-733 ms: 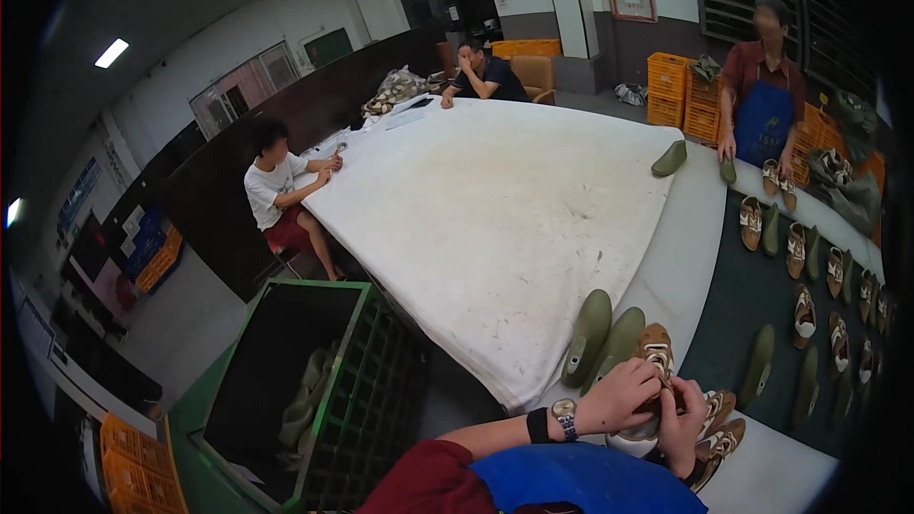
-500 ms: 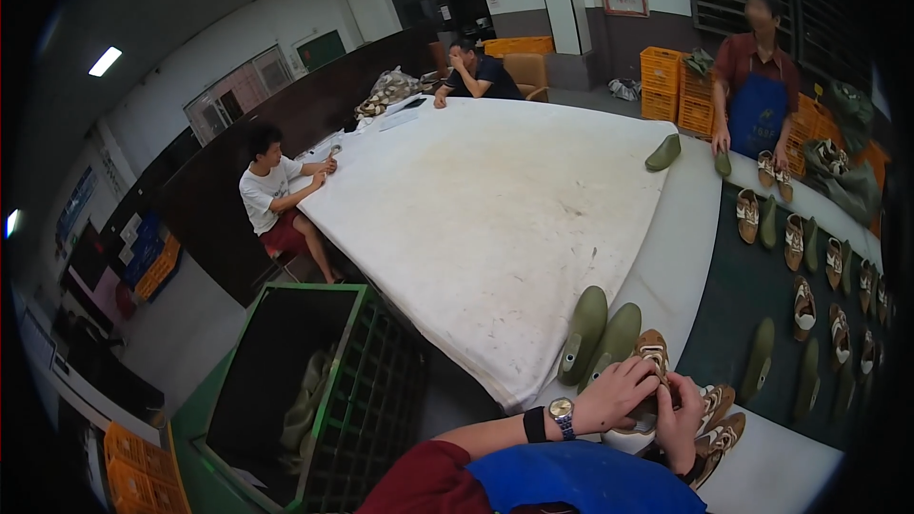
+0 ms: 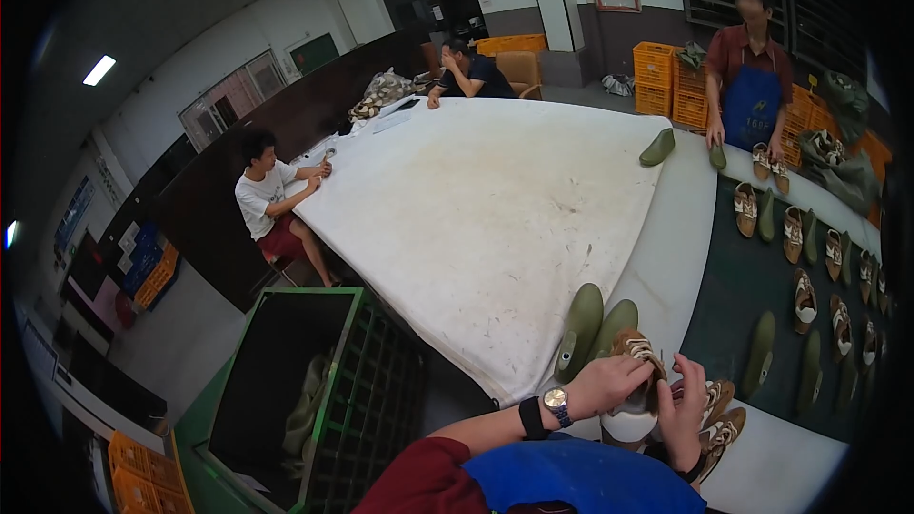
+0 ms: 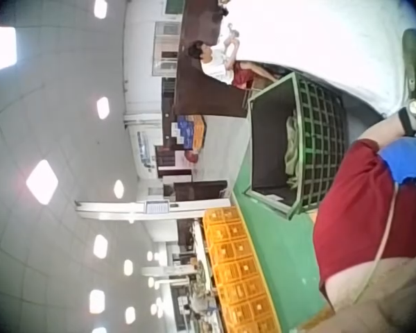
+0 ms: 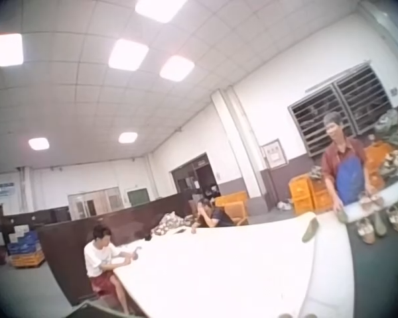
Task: Organize shoes and shoe lasts on a conveyor belt and work table.
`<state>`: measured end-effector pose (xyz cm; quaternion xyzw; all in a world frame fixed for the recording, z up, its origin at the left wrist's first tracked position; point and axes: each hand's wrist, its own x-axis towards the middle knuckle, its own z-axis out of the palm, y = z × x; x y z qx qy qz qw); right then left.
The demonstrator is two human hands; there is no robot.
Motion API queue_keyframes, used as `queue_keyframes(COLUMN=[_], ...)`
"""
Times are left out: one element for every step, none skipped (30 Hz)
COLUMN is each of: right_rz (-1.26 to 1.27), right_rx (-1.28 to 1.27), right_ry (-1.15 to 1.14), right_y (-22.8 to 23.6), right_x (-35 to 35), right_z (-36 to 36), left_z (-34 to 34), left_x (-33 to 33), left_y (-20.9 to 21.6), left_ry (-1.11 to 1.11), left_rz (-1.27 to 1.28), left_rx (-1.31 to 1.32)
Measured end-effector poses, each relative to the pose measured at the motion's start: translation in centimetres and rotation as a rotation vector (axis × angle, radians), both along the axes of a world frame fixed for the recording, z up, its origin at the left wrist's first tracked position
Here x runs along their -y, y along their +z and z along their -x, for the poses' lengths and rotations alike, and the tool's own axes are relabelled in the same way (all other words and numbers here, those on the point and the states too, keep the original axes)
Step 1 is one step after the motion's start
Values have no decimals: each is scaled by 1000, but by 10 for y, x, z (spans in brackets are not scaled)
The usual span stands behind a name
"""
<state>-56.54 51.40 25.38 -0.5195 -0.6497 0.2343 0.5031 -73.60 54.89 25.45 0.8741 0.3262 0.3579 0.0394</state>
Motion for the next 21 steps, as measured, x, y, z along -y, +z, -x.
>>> queue_keyframes(right_rz=[-61, -64, -46, -27, -12, -94, -129, -99, -122, -185, -171, -136, -105, -92, -62, -33, -26, 0, 25, 33, 24], right_rx=[43, 53, 62, 100, 131, 252, 283, 220, 195, 196, 179, 179, 179, 178, 201, 224, 224, 244, 263, 264, 280], right_ry=[-40, 48, 116, 226, 285, 303, 316, 352, 347, 310, 336, 330, 330, 304, 324, 346, 338, 350, 362, 354, 344], right_y=[0, 5, 10, 13, 21, 23, 24, 28, 30, 23, 19, 16, 13, 11, 10, 9, 9, 8, 8, 6, 7], right_x=[4, 7, 10, 9, 8, 3, 1, -3, -2, 0, 0, 6, 11, 17, 20, 23, 25, 27, 28, 28, 30], right_z=[-3, -6, -12, -14, -8, -4, 0, 1, 1, -2, -5, -9, -13, -17, -21, -25, -28, -32, -36, -39, -42], left_z=[-1, 2, 4, 6, 12, 19, 27, 24, 23, 20, 15, 8, 1, -5, -9, -11, -13, -15, -17, -20, -22], left_x=[-3, -10, -19, -24, -29, -30, -33, -32, -31, -33, -35, -34, -33, -32, -30, -30, -30, -30, -30, -32, -32], left_y=[-1, -2, -6, -4, 0, 9, 10, 19, 24, 23, 24, 27, 29, 31, 31, 33, 35, 37, 39, 38, 40], left_ry=[-6, -10, -35, -4, 21, 68, 73, 135, 177, 168, 142, 108, 81, 54, 41, 31, 23, -2, -27, -36, -59], left_rz=[-7, 19, 62, 62, 72, 42, 45, -3, -8, -45, -41, 12, 63, 72, 58, 42, 48, 43, 38, 44, 29], left_rx=[-37, -62, -85, -92, -103, -120, -105, -89, -146, -154, -150, -139, -130, -132, -129, -126, -125, -101, -77, -75, -94])
